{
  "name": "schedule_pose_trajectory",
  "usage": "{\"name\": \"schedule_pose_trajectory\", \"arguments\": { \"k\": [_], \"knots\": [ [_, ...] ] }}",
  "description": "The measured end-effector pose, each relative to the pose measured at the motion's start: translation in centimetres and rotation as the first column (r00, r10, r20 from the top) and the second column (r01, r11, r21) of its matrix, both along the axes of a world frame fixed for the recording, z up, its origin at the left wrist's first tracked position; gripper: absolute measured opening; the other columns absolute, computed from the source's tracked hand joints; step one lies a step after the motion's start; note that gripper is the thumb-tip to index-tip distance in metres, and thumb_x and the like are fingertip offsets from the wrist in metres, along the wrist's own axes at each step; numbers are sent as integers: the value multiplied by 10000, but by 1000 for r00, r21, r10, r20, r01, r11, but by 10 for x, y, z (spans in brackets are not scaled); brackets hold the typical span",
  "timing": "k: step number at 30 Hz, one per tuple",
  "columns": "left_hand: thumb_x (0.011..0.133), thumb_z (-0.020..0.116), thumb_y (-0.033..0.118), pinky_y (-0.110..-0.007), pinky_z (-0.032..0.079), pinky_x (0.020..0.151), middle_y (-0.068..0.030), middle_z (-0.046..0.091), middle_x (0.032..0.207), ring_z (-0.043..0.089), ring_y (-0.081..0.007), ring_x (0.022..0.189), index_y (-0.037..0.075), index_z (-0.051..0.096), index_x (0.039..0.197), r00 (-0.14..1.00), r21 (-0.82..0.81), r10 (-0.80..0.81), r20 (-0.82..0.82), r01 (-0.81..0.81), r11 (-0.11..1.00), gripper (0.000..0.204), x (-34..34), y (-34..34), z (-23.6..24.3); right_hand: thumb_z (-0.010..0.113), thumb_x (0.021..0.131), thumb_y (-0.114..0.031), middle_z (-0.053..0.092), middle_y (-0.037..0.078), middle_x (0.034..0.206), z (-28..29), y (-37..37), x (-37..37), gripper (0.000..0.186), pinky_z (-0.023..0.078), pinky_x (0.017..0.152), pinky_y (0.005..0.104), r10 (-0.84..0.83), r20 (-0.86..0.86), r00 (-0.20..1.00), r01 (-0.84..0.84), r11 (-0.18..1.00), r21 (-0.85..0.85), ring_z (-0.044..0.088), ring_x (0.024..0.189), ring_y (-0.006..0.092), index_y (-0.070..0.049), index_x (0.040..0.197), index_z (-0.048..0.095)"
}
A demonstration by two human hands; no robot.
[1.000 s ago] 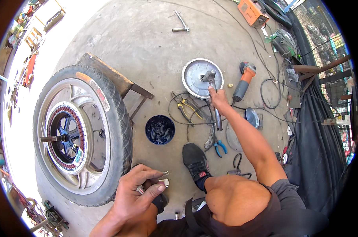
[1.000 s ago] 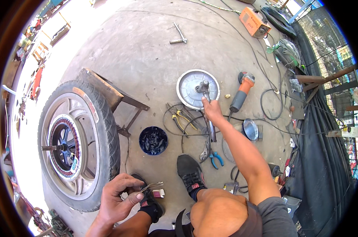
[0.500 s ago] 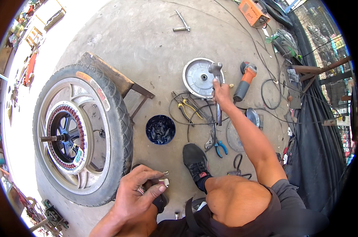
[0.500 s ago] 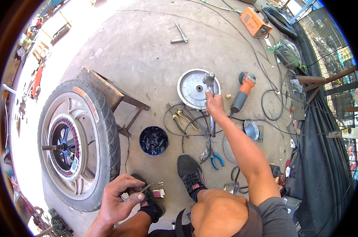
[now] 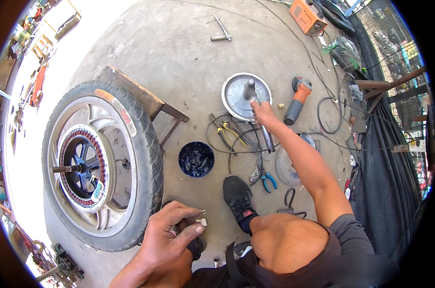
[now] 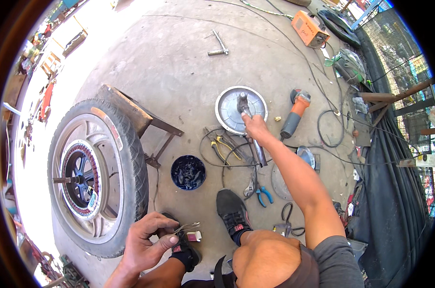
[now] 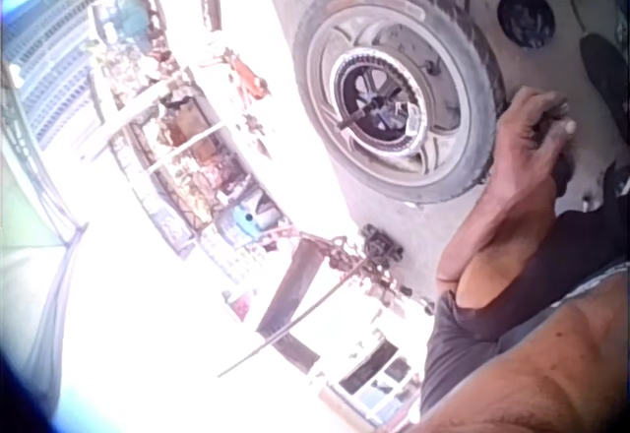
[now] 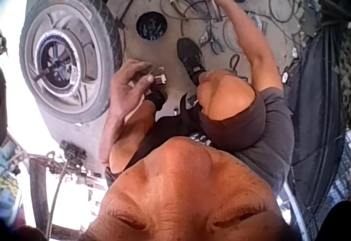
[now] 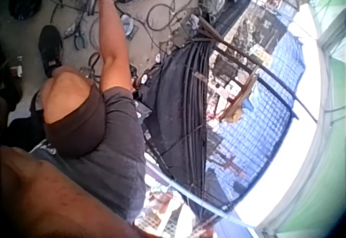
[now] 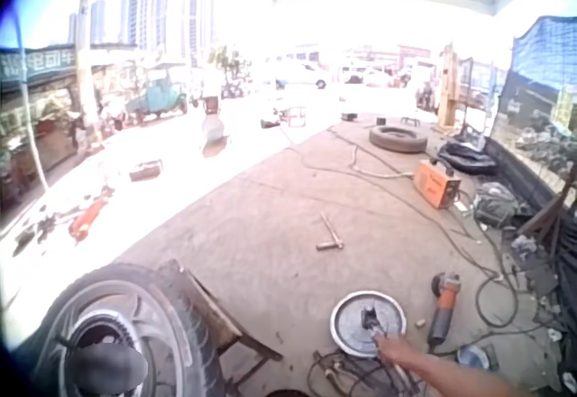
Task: The person applies grease to a wheel bearing, places it into a hub cover, and uses shears to press a seal into the bearing. The person then places the bearing into the wheel hub.
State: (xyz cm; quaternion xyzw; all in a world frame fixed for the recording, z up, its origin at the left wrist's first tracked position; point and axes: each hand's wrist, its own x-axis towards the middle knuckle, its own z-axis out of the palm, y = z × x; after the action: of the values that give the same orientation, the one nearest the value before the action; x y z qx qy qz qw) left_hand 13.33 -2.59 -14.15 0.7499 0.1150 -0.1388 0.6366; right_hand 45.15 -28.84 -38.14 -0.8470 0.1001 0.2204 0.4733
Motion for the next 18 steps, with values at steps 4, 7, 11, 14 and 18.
{"name": "schedule_pose_trajectory", "arguments": {
  "k": [4, 7, 11, 14, 18],
  "knots": [
    [841, 780, 118, -252, 465, 662, -88, 630, 895, 582, -117, 710, -46, 689, 1034, 1000, 6, -6, -10, 6, 1000, 269, -2, 2, 0, 562, 984, -459, 473, 19, 581, -5, -1, 2, 455, 390, 372, 323, -94, 56, 994, 84, 983, 166, 453, 424, 128, -61, 770, 509],
    [844, 776, 117, -254, 465, 661, -91, 633, 898, 580, -117, 706, -44, 688, 1040, 1000, 29, -14, -6, 14, 999, 269, -2, 3, 1, 557, 985, -462, 470, 22, 579, -7, -5, 2, 460, 390, 364, 325, -88, -89, 992, 99, 987, 127, 444, 417, 126, -57, 776, 504],
    [846, 774, 120, -258, 464, 659, -93, 636, 900, 575, -114, 702, -42, 686, 1043, 1000, -16, -17, -14, 17, 1000, 270, -5, 2, -4, 568, 987, -444, 484, 45, 521, -5, -10, -7, 509, 397, 365, 352, -120, 26, 992, 113, 976, 188, 479, 393, 161, -40, 686, 499],
    [842, 780, 126, -261, 462, 658, -94, 638, 895, 574, -116, 696, -40, 687, 1043, 999, 36, -49, -14, 50, 998, 276, -1, 4, -1, 560, 983, -474, 486, 35, 606, -18, -17, -29, 466, 376, 349, 318, -60, 39, 997, 55, 991, 121, 446, 416, 127, -41, 821, 505],
    [840, 781, 123, -263, 459, 655, -93, 640, 885, 575, -121, 689, -37, 687, 1042, 999, 30, -34, 2, 34, 999, 274, -3, 2, -4, 562, 982, -475, 490, 35, 600, 4, -8, -13, 467, 377, 353, 314, -98, -31, 995, 102, 976, 192, 462, 417, 128, -39, 823, 511]
  ]
}}
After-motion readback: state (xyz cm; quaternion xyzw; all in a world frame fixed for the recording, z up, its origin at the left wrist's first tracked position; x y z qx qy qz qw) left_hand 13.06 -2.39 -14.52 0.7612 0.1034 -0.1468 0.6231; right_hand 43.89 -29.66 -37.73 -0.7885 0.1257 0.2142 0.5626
